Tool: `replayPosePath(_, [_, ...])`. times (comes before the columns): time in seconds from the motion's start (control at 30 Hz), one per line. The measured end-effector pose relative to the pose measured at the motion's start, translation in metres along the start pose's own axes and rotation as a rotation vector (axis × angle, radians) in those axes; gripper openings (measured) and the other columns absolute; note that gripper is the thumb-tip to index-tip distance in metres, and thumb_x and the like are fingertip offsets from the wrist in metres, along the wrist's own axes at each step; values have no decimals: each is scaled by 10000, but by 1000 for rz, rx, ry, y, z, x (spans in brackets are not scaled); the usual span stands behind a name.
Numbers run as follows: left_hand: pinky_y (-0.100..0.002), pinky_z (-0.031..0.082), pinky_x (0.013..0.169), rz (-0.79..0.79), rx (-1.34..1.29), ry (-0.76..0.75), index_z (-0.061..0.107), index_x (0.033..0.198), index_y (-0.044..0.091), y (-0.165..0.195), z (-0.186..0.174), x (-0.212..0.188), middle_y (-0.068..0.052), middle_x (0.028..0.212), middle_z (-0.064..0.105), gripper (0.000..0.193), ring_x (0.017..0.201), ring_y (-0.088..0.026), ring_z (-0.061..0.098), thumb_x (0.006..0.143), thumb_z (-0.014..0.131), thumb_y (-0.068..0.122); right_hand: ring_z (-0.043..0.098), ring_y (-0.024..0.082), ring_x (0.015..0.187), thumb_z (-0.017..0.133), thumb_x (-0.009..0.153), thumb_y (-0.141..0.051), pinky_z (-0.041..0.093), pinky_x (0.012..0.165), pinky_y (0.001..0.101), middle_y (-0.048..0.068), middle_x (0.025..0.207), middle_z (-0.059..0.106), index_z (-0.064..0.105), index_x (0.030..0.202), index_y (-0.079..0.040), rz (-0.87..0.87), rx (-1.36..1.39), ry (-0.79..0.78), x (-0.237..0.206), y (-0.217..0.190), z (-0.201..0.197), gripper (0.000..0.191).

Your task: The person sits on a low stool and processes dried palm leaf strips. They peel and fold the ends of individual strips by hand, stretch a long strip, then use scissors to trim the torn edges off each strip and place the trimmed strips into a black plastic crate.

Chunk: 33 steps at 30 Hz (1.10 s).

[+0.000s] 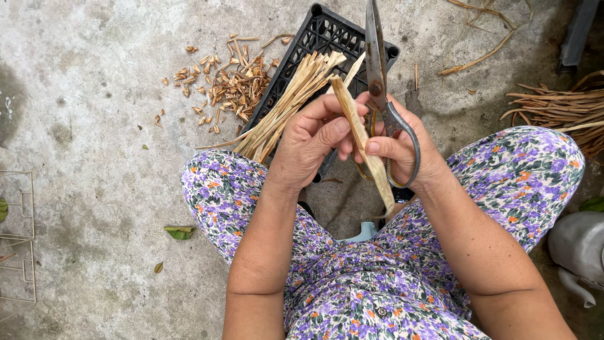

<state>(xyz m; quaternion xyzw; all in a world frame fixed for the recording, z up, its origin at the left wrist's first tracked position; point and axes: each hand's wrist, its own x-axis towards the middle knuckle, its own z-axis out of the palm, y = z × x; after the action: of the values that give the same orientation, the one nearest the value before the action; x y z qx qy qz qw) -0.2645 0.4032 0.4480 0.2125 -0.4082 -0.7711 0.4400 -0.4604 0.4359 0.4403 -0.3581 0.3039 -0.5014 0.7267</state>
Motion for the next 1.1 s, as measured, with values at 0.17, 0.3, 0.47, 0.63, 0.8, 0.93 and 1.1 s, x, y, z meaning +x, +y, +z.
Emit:
replayPosePath(0.17, [-216, 523, 681, 76, 101, 206, 648, 1105, 38, -8, -8, 4, -21, 930, 686, 169, 783, -71, 630, 1003, 733, 143, 579, 89, 936, 816, 925, -367, 484, 848, 225, 28, 1062, 638, 520, 1433, -48, -112, -342, 146, -1, 0, 3, 669])
replayPosePath(0.3, [-221, 520, 694, 93, 127, 300, 664, 1106, 31, -8, -14, 6, -11, 935, 691, 173, 791, -69, 619, 1000, 744, 142, 545, 74, 952, 834, 880, -387, 473, 876, 214, 2, 1104, 613, 524, 1455, -62, -128, -489, 87, -4, 0, -2, 730])
replayPosePath(0.47, [-212, 515, 717, 118, 125, 342, 678, 1148, 31, -10, -14, 7, -6, 987, 702, 209, 786, -54, 598, 987, 740, 149, 544, 73, 954, 846, 844, -386, 481, 858, 218, -13, 1080, 591, 531, 1445, -49, -80, -607, 27, -5, 6, -5, 758])
replayPosePath(0.63, [-215, 513, 698, 129, 139, 347, 669, 1122, 21, -13, -11, 8, -14, 968, 701, 189, 776, -54, 603, 996, 742, 142, 553, 67, 962, 837, 853, -405, 487, 860, 225, 4, 1164, 636, 541, 1443, -28, -58, -583, 47, -5, 10, -1, 761])
replayPosePath(0.8, [-212, 513, 660, 103, 140, 351, 660, 1086, 12, -13, -11, 7, -28, 917, 699, 172, 732, -55, 605, 998, 741, 135, 588, 66, 1046, 818, 884, -390, 504, 937, 236, 25, 1246, 666, 528, 1475, -14, -81, -572, 23, -5, 12, 1, 758])
replayPosePath(0.93, [-209, 516, 639, 88, 153, 358, 665, 1069, 11, -12, -10, 8, -31, 889, 701, 166, 706, -55, 608, 989, 737, 137, 597, 69, 1054, 827, 880, -363, 511, 937, 240, 30, 1240, 672, 534, 1466, -7, -87, -492, 12, -5, 17, -1, 745])
replayPosePath(1.1, [-208, 518, 638, 84, 157, 348, 667, 1058, 13, -11, -6, 7, -30, 872, 702, 167, 711, -56, 615, 991, 736, 150, 630, 67, 1032, 853, 863, -268, 533, 912, 228, 33, 1204, 690, 574, 1418, 2, -90, -406, 69, -6, 27, -1, 677])
